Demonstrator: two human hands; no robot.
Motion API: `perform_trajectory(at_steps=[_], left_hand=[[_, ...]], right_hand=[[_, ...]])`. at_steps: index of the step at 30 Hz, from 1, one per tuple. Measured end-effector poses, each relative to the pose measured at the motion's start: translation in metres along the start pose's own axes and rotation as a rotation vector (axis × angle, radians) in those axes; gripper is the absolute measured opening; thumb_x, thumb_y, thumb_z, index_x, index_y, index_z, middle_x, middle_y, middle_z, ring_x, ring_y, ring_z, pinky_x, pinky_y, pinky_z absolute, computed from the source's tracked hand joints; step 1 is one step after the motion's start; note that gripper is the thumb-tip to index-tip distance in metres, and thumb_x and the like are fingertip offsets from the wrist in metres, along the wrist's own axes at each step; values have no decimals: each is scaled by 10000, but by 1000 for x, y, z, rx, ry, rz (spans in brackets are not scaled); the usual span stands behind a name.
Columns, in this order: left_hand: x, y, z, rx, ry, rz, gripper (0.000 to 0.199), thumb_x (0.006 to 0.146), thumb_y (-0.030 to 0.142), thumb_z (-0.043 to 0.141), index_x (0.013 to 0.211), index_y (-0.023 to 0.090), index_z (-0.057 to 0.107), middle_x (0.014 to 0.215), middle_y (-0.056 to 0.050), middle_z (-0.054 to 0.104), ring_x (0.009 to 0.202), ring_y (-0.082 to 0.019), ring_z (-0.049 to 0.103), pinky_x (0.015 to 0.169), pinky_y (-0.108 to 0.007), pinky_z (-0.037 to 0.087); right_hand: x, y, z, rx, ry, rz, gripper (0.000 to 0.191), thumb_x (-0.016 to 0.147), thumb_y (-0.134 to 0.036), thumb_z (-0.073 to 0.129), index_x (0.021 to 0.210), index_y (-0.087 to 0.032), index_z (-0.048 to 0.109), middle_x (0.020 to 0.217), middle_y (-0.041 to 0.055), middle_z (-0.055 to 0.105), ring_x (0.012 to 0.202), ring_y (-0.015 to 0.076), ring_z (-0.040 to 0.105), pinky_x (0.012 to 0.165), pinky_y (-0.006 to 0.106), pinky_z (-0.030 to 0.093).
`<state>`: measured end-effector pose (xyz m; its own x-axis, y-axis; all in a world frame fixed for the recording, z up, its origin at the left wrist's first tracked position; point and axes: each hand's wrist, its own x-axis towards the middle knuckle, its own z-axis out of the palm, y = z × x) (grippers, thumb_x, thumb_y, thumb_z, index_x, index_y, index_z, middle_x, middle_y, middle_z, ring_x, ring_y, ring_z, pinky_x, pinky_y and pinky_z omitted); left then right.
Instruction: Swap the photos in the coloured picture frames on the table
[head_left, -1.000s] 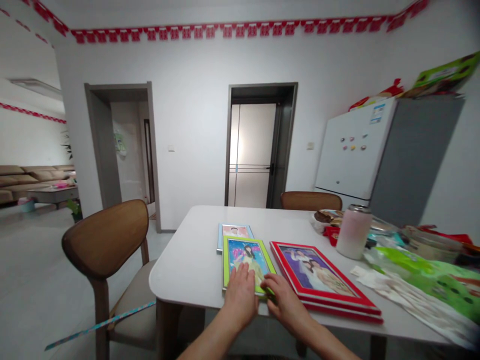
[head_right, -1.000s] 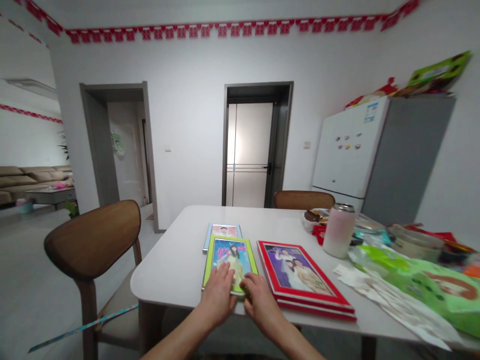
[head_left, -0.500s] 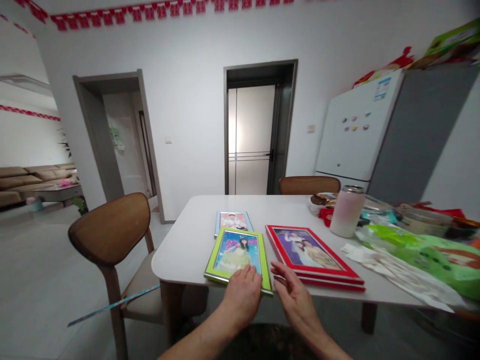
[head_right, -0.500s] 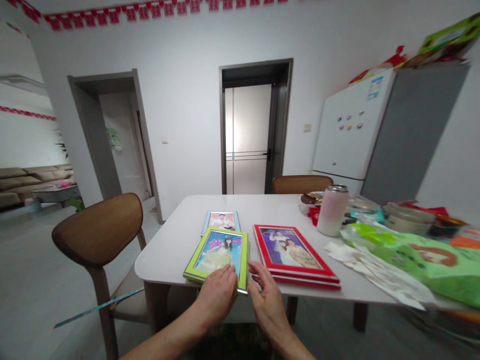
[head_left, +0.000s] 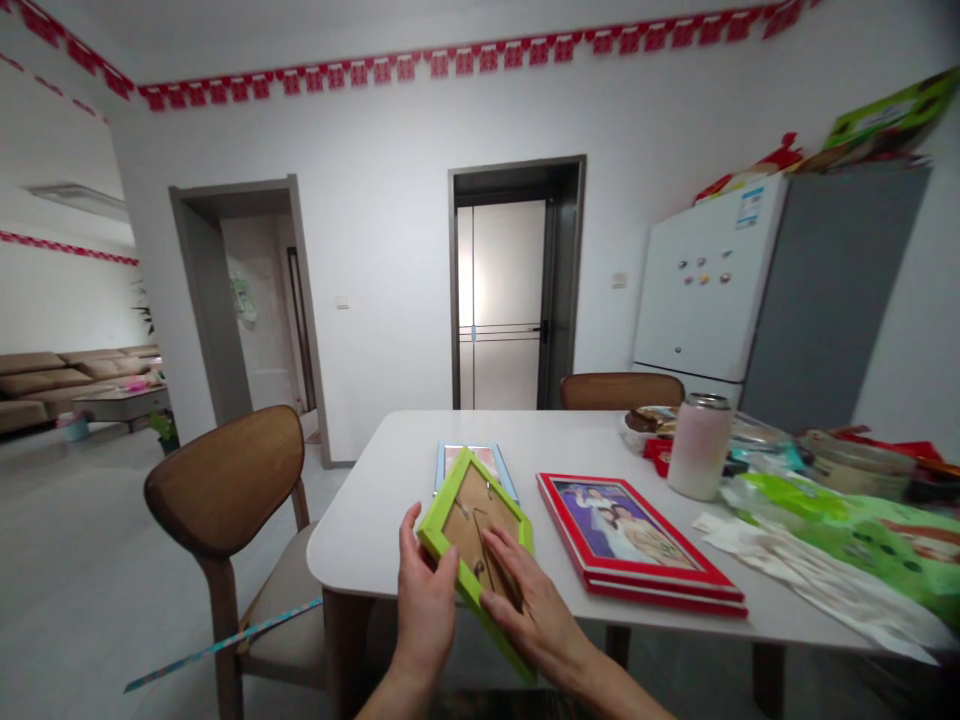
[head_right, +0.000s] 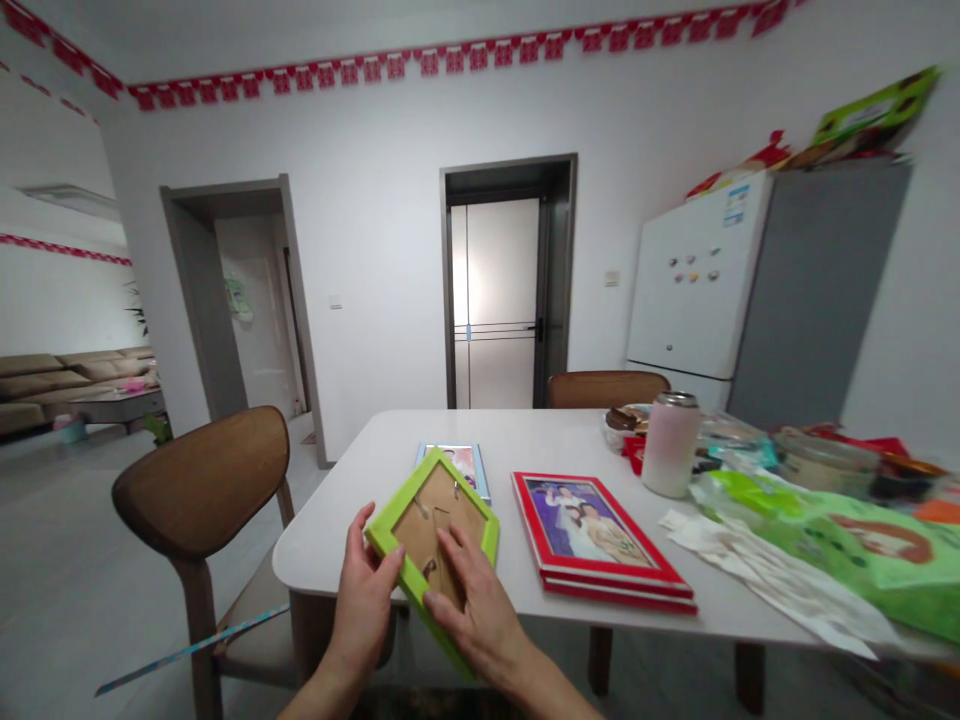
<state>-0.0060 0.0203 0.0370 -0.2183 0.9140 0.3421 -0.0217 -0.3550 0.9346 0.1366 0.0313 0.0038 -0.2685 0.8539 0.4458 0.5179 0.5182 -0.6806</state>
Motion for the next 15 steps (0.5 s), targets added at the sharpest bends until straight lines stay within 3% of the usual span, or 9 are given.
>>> perform_trajectory(at_steps=[7,10,15], left_hand=[[-29,-56,-30,150,-112,-167,635,618,288,572,1183,83,367,1139,-111,524,1037,-200,486,865,-235,381],[-37,-63,-36,328,-158,-170,659,625,274,569,1210,76,340,1176,-115,495,1094,-205,436,911,-254,339],[-37,-56,-41,568,-218,-69,612,608,201,557,1186,93,389,1230,-120,437,1143,-212,376,968,-302,275]], right_hand=[[-8,11,-21,-179,-246,-50,496,669,-365,510,1131,-184,507,1285,125,377,1176,246,338,971,396,266],[0,-1,-26,-211,-314,-101,421,670,-272,486,1077,-181,547,1243,106,433,1137,220,390,955,341,297],[11,-9,-26,-186,-351,-142,426,655,-179,449,1069,-186,551,1196,77,486,1102,194,427,938,305,313]])
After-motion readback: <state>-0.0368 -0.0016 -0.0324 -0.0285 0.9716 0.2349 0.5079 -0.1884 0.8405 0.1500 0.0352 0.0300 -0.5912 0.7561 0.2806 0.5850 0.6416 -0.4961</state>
